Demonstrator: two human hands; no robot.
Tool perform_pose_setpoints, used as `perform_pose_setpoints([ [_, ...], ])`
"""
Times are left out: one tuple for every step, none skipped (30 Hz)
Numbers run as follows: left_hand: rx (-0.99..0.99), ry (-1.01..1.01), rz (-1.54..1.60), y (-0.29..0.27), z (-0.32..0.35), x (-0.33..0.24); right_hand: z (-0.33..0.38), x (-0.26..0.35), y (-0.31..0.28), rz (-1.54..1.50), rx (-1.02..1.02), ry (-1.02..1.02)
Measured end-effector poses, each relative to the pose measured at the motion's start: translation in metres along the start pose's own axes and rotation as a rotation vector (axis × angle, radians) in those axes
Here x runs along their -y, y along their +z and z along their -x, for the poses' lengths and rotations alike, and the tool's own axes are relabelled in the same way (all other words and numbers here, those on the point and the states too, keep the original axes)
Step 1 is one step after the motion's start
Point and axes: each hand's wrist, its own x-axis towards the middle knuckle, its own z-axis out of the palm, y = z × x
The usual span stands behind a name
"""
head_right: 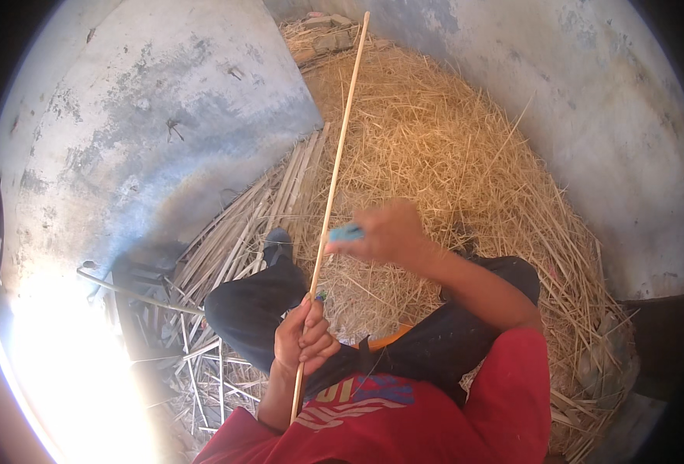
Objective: The person sits on a straw-covered floor and uses a small blue utility knife to shave a long, thin bamboo stick. They hold the stick with their left hand and repeatedly scrape the blade along its length to remove the outer layer, occasionally rotating the stick to work on different sides.
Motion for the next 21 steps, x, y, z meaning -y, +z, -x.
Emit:
perform_pose_setpoints([
  [-0.001, -0.012, 0.019, 0.000, 0.001, 0.001, 0.002, -0.001, 0.004, -0.011, -0.013, 0.006],
  [0.002, -0.020, 0.037, -0.001, 0.001, 0.002, 0.002, -0.001, 0.006, -0.019, -0.029, 0.006],
  [0.006, -0.028, 0.055, -0.001, 0.000, 0.003, 0.002, -0.001, 0.006, -0.027, -0.045, 0.007],
  [0.021, -0.030, 0.072, -0.002, -0.001, 0.003, 0.006, 0.004, 0.004, -0.028, -0.014, -0.047],
  [0.027, -0.034, 0.090, -0.003, 0.001, 0.004, 0.010, 0.019, -0.001, -0.036, 0.020, -0.096],
  [0.034, -0.037, 0.107, -0.004, 0.001, 0.004, 0.012, 0.027, -0.004, -0.043, 0.054, -0.145],
  [0.038, -0.041, 0.102, -0.004, 0.000, 0.003, 0.007, 0.019, -0.003, -0.045, -0.001, -0.188],
  [0.042, -0.054, 0.102, -0.004, -0.002, 0.005, 0.004, 0.006, -0.003, -0.036, -0.034, -0.104],
  [0.047, -0.059, 0.098, -0.003, -0.002, 0.005, -0.004, -0.009, -0.004, -0.029, -0.072, -0.027],
  [0.064, -0.077, 0.110, -0.003, -0.001, 0.007, -0.011, -0.024, -0.006, -0.021, -0.109, 0.050],
  [0.083, -0.095, 0.121, -0.003, 0.001, 0.008, -0.014, -0.039, -0.011, 0.059, -0.014, 0.127],
  [0.110, -0.108, 0.130, -0.003, 0.000, 0.009, -0.012, -0.035, -0.009, 0.027, -0.004, 0.079],
  [0.130, -0.107, 0.161, -0.005, -0.001, 0.009, -0.005, -0.025, -0.004, -0.007, 0.005, 0.032],
  [0.146, -0.104, 0.191, -0.006, 0.000, 0.008, 0.000, -0.011, 0.001, -0.044, 0.016, -0.017],
  [0.156, -0.105, 0.222, -0.008, 0.001, 0.007, 0.003, 0.008, -0.004, 0.005, 0.066, -0.108],
  [0.163, -0.114, 0.221, -0.008, 0.001, 0.007, 0.000, 0.007, -0.006, 0.004, 0.001, -0.147],
  [0.169, -0.125, 0.220, -0.007, 0.002, 0.007, -0.003, 0.003, -0.007, 0.004, -0.064, -0.182],
  [0.173, -0.139, 0.225, -0.007, 0.004, 0.010, -0.005, -0.004, -0.009, 0.004, -0.123, -0.214],
  [0.191, -0.161, 0.195, -0.009, 0.007, 0.013, -0.009, -0.025, -0.005, 0.017, -0.171, -0.135],
  [0.214, -0.178, 0.159, -0.009, 0.009, 0.013, -0.017, -0.050, -0.005, 0.072, -0.103, 0.032],
  [0.239, -0.195, 0.124, -0.010, 0.012, 0.016, -0.022, -0.081, -0.008, 0.129, -0.032, 0.198],
])
